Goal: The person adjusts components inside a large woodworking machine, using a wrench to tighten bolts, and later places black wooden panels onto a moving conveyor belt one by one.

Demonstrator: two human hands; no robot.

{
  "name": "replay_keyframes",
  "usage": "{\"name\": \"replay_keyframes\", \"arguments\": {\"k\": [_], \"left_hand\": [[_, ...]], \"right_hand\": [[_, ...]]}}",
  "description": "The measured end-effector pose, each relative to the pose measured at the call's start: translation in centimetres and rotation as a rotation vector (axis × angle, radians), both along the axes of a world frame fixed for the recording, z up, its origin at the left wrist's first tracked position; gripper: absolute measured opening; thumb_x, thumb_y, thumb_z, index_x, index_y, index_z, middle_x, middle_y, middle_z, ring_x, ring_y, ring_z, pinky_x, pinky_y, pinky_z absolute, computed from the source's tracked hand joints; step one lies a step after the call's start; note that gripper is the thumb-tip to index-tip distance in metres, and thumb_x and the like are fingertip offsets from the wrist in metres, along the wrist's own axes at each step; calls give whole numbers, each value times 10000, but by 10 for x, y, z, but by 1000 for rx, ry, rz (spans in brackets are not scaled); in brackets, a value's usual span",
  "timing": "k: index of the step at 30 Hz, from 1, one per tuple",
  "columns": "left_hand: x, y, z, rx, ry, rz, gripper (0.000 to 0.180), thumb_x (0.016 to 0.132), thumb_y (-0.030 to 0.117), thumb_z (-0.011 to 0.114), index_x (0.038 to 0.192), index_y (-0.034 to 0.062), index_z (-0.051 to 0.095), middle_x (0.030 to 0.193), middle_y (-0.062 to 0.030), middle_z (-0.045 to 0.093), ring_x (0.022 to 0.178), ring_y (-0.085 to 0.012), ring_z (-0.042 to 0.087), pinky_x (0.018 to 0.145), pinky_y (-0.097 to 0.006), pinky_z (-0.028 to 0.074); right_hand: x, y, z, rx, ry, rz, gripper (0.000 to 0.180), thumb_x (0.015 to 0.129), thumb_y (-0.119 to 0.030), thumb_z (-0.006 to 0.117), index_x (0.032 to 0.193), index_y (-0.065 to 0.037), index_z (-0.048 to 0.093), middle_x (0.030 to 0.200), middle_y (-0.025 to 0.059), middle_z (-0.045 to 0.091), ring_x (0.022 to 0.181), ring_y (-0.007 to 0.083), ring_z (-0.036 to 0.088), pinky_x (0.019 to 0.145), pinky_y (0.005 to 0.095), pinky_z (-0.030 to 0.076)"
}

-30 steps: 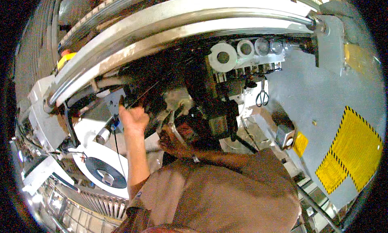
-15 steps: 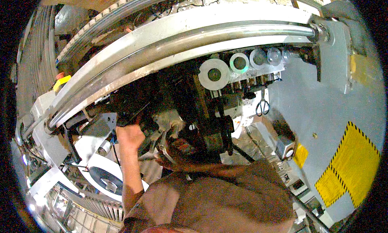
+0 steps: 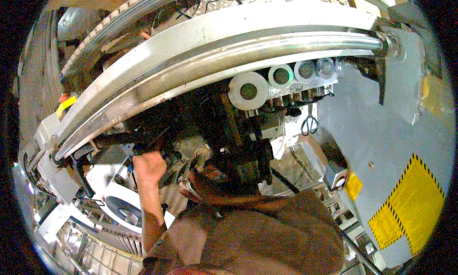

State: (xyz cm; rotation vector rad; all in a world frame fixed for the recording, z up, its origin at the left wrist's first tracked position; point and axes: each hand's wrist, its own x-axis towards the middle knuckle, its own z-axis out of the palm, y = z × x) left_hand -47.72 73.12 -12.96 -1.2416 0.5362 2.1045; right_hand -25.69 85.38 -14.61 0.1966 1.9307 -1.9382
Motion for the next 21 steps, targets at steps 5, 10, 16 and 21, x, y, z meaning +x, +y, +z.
{"name": "replay_keyframes", "arguments": {"k": [5, 10, 16, 21], "left_hand": [[-11, 21, 25, -398, -14, -221, 557, 1102, 511, 475, 1489, 152, 652, 1510, -48, 662, 1441, -281, 531, 1314, -495, 266], [-9, 30, 22, -409, 8, -109, 548, 1113, 479, 454, 1507, 146, 640, 1517, -58, 666, 1447, -287, 538, 1322, -506, 251], [-4, 6, 4, 112, 299, -291, 522, 1104, 462, 484, 1489, 154, 654, 1518, -49, 668, 1443, -269, 542, 1316, -521, 262], [-6, 38, 21, -393, 88, -245, 536, 1125, 491, 453, 1505, 161, 636, 1544, -52, 643, 1445, -288, 536, 1309, -533, 265]], "right_hand": [[-12, 10, 5, 95, 48, 22, 350, 991, -345, 753, 1008, -18, 630, 954, 181, 639, 921, 408, 650, 796, 530, 513], [-6, 4, 6, 26, 34, -24, 332, 988, -313, 760, 1052, -16, 626, 980, 179, 650, 942, 389, 656, 816, 505, 516], [2, -3, 0, -83, -33, -60, 320, 988, -256, 770, 1133, -17, 614, 1024, 168, 668, 1000, 347, 667, 847, 472, 525], [8, -11, -7, -126, -63, -77, 335, 989, -209, 779, 1200, -18, 604, 1060, 158, 682, 1049, 312, 676, 874, 444, 533]]}}
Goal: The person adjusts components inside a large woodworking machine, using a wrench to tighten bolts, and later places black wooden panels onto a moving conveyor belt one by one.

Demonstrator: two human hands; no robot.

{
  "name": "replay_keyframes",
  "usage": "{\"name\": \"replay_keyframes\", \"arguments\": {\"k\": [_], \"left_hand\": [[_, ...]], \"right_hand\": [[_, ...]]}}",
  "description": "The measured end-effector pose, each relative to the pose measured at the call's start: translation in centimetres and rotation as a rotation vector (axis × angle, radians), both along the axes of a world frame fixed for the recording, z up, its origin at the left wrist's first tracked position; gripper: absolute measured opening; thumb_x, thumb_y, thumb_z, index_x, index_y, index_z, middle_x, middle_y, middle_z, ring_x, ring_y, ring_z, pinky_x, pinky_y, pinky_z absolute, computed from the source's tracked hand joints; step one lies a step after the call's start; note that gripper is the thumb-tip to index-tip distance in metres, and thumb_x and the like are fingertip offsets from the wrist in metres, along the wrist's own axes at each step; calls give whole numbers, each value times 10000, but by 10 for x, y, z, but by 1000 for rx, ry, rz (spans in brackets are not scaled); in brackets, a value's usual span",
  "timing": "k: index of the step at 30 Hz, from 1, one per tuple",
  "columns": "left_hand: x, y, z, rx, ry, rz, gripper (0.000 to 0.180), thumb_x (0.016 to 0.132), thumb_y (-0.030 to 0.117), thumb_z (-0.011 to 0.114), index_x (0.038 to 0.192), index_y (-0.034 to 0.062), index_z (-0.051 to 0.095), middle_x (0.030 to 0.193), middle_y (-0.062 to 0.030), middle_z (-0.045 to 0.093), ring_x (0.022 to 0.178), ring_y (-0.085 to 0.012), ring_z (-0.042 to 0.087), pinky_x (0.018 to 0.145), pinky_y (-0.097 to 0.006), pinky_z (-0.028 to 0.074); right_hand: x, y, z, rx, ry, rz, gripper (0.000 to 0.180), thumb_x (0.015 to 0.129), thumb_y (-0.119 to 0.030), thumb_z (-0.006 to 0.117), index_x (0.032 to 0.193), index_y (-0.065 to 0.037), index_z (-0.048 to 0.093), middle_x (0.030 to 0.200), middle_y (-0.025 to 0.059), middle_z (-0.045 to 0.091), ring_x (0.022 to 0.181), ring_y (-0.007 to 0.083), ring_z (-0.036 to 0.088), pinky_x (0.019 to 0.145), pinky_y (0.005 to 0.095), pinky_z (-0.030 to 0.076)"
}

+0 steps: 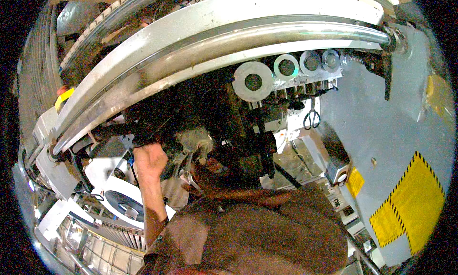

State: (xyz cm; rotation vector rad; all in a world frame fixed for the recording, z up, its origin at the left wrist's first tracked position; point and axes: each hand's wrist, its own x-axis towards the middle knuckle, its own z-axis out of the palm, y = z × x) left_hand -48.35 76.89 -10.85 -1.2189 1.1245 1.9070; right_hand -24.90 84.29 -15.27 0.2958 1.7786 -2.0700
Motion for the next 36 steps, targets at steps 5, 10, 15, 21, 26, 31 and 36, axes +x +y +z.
{"name": "replay_keyframes", "arguments": {"k": [5, 10, 15, 21, 26, 31, 36], "left_hand": [[-3, -6, 9, 84, -42, 83, 598, 1144, 562, 397, 1530, 156, 607, 1556, -61, 624, 1441, -316, 530, 1308, -535, 263], [-1, -3, 11, 36, -14, 163, 632, 1143, 583, 370, 1552, 153, 587, 1568, -66, 614, 1433, -319, 531, 1310, -543, 259], [0, -8, -14, 55, 87, 42, 613, 1155, 548, 348, 1576, 157, 561, 1572, -78, 609, 1433, -327, 533, 1311, -542, 270], [2, 8, 9, -29, 66, 171, 553, 1157, 485, 396, 1544, 141, 590, 1560, -86, 615, 1410, -321, 555, 1294, -498, 321], [8, -7, -6, -30, 144, 114, 537, 1154, 469, 418, 1525, 125, 597, 1543, -72, 629, 1395, -297, 568, 1279, -493, 342], [9, -15, -21, -20, 190, 43, 523, 1153, 465, 431, 1521, 134, 600, 1531, -65, 637, 1402, -288, 561, 1292, -488, 318], [7, 1, 1, -30, 161, 77, 528, 1154, 465, 430, 1532, 135, 591, 1536, -70, 632, 1420, -305, 544, 1320, -489, 274]], "right_hand": [[-5, 9, 5, -71, -4, -48, 368, 990, -162, 788, 1268, -18, 594, 1097, 149, 696, 1097, 276, 685, 900, 417, 541], [9, -5, 0, -210, -61, -123, 466, 1007, -102, 766, 1402, -26, 530, 1275, 141, 699, 1222, 260, 681, 1036, 389, 552], [-8, 14, 16, -19, -19, 1, 527, 1001, -66, 761, 1456, -29, 497, 1351, 139, 676, 1257, 263, 671, 1076, 393, 551], [-1, 2, 11, -700, -331, -357, 479, 1083, -194, 686, 1491, -52, 481, 1364, 140, 668, 1287, 253, 662, 1109, 360, 546], [60, -64, -61, -622, -454, -402, 481, 1117, -248, 643, 1540, -111, 460, 1387, 127, 657, 1306, 259, 654, 1146, 367, 543], [19, -14, -20, -295, -217, -121, 540, 1059, -305, 724, 1501, -75, 515, 1323, 148, 702, 1258, 318, 687, 1124, 418, 538], [0, 11, 5, 74, -57, 72, 588, 989, -348, 801, 1418, -2, 595, 1281, 184, 719, 1247, 336, 692, 1109, 474, 510]]}}
